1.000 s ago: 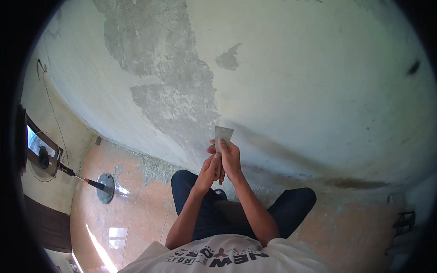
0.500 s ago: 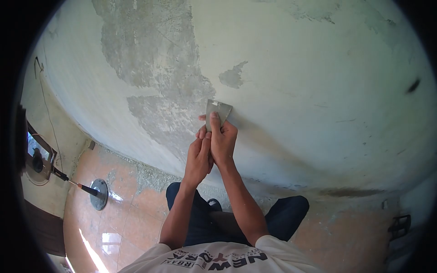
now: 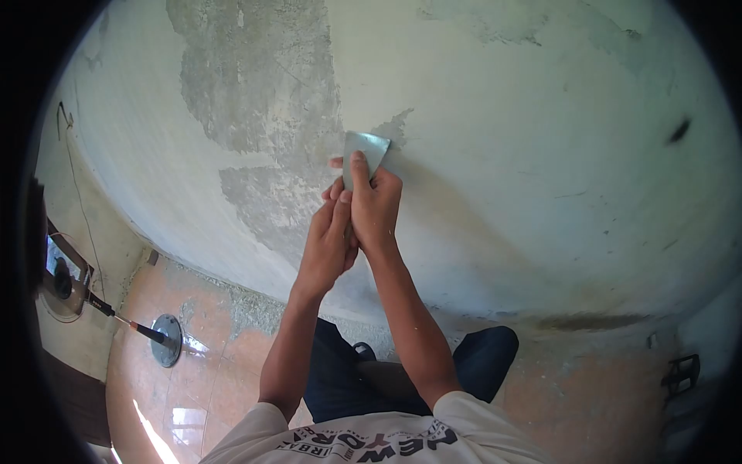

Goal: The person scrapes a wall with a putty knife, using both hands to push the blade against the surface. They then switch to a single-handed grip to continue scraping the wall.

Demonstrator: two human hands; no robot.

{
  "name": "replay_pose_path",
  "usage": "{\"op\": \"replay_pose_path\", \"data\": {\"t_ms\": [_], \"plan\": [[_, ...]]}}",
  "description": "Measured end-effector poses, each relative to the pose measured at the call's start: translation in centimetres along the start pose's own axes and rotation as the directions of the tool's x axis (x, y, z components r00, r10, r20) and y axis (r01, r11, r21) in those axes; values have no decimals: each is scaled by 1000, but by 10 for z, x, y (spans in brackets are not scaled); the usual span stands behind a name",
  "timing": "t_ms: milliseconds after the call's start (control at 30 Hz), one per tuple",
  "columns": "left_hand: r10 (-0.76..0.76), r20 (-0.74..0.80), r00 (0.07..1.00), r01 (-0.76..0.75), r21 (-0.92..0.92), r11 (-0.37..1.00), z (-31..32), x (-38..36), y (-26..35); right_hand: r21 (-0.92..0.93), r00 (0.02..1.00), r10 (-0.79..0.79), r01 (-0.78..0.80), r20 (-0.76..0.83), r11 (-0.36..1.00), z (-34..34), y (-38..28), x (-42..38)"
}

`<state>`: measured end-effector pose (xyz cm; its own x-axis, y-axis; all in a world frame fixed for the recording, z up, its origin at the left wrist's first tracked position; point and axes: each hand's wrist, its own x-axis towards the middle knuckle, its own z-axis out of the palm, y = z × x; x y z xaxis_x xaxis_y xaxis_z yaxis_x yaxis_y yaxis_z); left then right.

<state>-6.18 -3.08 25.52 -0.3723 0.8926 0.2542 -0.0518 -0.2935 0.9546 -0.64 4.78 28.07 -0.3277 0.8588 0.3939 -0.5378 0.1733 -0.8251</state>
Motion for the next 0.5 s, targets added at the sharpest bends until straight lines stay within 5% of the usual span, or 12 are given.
{"op": "replay_pose_path", "data": {"t_ms": [300, 367, 500], "plan": [[-61, 166, 984, 83, -128, 988, 17, -29, -52, -196, 991, 115, -128, -73, 972, -59, 8, -22], [133, 143, 981, -143, 57, 988, 10, -29, -87, -204, 990, 103, -121, -97, 972, -69, -4, -20], [-46, -10, 999, 47, 84, 995, -38, -38, -143, -426, 999, 38, -40, -12, 904, -82, -40, -11]]}}
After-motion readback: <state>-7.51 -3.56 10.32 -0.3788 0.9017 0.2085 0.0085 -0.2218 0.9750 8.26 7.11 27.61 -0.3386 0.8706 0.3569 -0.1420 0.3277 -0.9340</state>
